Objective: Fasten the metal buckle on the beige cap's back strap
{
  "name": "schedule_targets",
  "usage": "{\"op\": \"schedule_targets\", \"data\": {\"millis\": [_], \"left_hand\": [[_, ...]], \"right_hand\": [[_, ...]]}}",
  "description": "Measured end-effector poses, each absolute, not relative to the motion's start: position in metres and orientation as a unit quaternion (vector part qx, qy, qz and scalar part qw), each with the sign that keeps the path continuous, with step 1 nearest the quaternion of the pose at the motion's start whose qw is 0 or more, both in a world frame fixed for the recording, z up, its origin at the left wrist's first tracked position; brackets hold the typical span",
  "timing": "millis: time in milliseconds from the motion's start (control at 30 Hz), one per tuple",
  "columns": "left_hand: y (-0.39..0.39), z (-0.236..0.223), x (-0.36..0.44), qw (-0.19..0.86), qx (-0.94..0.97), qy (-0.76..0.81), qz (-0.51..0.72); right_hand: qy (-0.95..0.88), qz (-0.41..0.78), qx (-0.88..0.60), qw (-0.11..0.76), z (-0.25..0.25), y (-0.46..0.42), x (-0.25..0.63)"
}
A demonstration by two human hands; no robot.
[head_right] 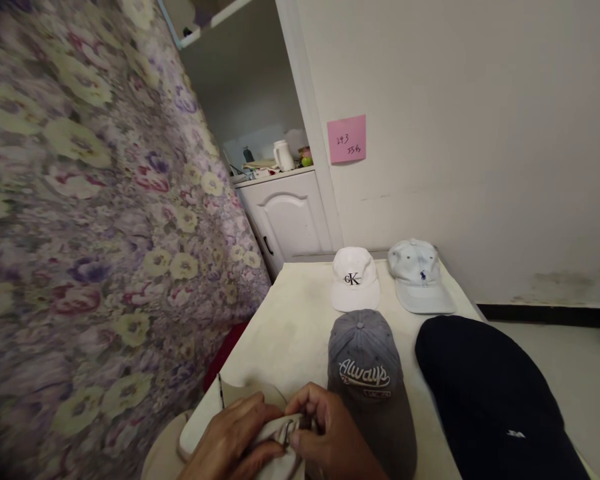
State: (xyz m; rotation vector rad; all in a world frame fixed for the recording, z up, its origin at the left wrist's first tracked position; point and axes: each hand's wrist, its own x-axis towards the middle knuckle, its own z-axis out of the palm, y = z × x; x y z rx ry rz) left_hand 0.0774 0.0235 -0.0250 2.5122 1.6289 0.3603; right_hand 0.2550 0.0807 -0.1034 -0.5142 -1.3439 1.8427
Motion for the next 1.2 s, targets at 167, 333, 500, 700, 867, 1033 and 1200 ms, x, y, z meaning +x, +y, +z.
{"op": "schedule_targets", "data": {"millis": [167,333,500,700,867,1033,1200], "left_hand": [[0.024,-0.023,0.076,0.077,0.829,0.541,0.119],[0.023,-0.023,0.074,0.087,0.823,0.546,0.129],[0.023,-0.023,0.074,0.079,0.828,0.54,0.126],[0.023,-0.026,0.074,0.075,0.832,0.537,0.117],[0.022,-0.019,0.073,0.139,0.812,0.543,0.164],[0.016,-0.003,0.075,0.26,0.742,0.58,0.212],[0.012,0.002,0.076,0.355,0.684,0.599,0.216]], "right_hand": [[-0.543,0.708,-0.227,0.392,-0.093,0.078,0.257],[-0.539,0.727,-0.171,0.389,-0.102,0.083,0.258],[-0.533,0.731,-0.184,0.385,-0.103,0.083,0.259],[-0.561,0.696,-0.246,0.374,-0.089,0.077,0.256],[-0.548,0.716,-0.213,0.376,-0.091,0.078,0.256],[-0.505,0.77,-0.152,0.36,-0.089,0.077,0.26],[-0.479,0.781,-0.151,0.37,-0.087,0.073,0.259]]}}
